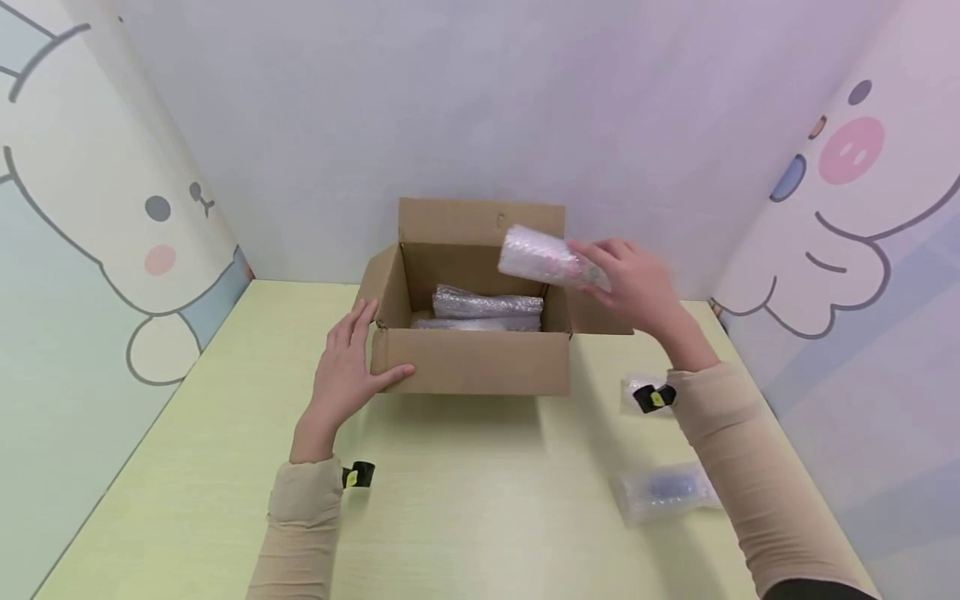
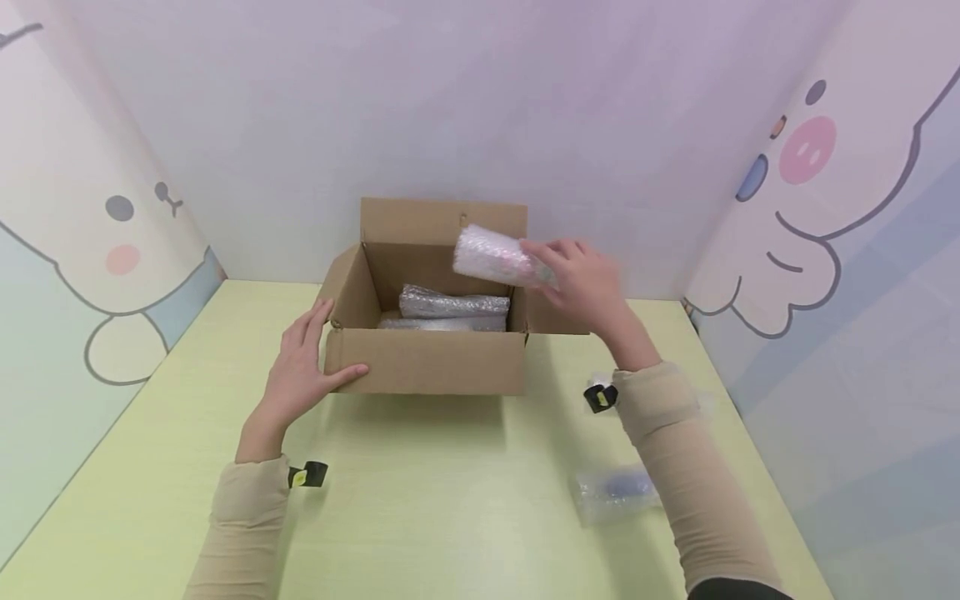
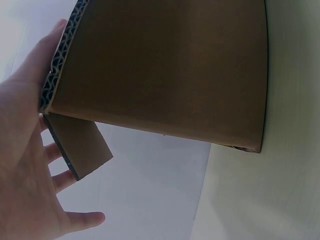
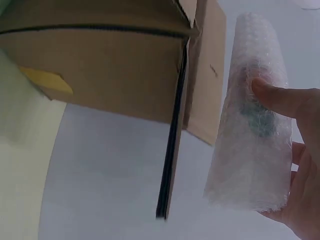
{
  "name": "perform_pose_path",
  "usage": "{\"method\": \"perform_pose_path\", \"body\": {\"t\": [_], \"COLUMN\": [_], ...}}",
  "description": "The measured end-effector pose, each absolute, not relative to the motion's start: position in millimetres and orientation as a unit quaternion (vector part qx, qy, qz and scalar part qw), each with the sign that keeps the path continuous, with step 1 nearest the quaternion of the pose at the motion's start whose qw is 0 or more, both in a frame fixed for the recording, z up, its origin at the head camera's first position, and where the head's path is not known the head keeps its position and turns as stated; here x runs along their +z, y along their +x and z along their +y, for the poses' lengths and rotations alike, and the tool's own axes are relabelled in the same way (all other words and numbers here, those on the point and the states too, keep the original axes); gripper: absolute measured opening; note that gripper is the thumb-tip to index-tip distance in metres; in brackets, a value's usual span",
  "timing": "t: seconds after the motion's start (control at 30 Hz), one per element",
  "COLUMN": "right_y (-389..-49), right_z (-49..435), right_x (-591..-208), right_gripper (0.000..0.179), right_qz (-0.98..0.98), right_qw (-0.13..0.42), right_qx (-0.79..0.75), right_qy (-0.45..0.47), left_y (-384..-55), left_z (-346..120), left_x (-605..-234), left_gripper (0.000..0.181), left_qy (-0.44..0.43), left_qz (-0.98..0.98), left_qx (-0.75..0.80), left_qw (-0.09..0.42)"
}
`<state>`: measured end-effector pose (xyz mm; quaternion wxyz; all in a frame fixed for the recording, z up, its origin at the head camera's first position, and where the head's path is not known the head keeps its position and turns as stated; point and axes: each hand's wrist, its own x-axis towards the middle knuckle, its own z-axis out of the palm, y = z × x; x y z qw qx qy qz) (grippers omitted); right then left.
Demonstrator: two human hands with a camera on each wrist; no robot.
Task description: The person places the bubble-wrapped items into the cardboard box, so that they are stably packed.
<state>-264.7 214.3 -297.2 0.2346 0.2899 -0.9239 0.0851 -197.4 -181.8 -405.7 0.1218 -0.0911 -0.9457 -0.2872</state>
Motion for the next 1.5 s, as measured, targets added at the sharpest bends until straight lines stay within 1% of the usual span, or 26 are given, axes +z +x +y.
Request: {"method": "perform_pose_path", "body": {"t": [0.37,0.73,0.93,1.1,1.5], "right_y": [-265,-267,-273,-276,-279], "right_z": [159,129,125,123,121], "right_x": [-312,-327,-335,-337,-341], "right_gripper": [0.061,0.062,0.061,0.059,0.055], "right_qz": [-0.91,-0.929,-0.935,-0.938,-0.941], "right_qw": [0.216,0.124,0.077,0.051,-0.035], "right_qx": [0.05,0.04,0.037,0.049,0.09], "right_qy": [0.351,0.348,0.344,0.339,0.324], "left_y": [-198,-198,-198,-197,-191], "left_z": [-183,-182,-182,-183,-184], "left_x": [-407,-408,-408,-409,-411], "left_gripper": [0.113,0.113,0.112,0.113,0.115], "left_qy": [-0.091,-0.09,-0.089,-0.089,-0.092], "left_qz": [-0.946,-0.944,-0.943,-0.943,-0.94], "left_qx": [-0.287,-0.292,-0.296,-0.296,-0.305], "left_qw": [0.124,0.124,0.123,0.125,0.121]}}
